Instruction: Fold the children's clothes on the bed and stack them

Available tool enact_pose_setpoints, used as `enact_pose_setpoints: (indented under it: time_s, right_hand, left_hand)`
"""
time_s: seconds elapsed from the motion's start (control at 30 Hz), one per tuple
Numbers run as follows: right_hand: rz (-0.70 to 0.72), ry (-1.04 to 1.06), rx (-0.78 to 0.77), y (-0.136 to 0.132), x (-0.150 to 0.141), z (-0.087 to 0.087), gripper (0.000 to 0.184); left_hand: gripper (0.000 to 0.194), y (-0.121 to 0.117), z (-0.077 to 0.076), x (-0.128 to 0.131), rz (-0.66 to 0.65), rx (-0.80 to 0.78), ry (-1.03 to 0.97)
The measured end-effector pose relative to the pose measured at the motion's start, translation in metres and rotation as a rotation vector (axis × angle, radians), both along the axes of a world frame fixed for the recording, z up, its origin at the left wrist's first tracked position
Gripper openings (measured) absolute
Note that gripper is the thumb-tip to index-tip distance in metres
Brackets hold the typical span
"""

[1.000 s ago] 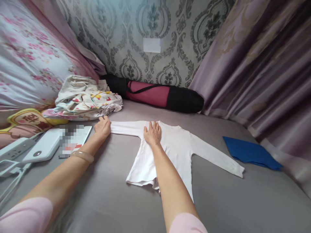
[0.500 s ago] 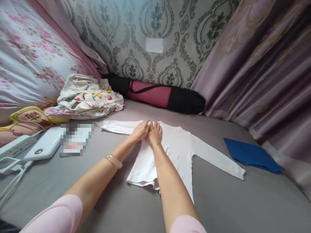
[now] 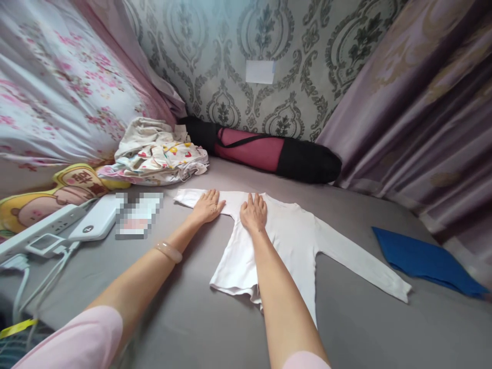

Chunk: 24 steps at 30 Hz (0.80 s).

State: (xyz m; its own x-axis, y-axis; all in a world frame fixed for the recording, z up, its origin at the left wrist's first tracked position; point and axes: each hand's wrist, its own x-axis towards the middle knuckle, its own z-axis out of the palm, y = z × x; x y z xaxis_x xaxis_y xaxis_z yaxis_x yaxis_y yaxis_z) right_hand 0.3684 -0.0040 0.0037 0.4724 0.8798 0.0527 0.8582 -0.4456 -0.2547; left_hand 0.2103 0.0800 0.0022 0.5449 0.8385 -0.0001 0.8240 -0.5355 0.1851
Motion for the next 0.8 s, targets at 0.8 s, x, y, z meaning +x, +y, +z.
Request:
enact_pose_setpoints:
  time_s: [0.8]
  right_hand:
    - [0.045,0.497,0.12,-0.023,0.029,0.042,0.053]
  left_hand:
    - [0.052,0.012,0.009,-0.072,0.18,0.41,-0.296]
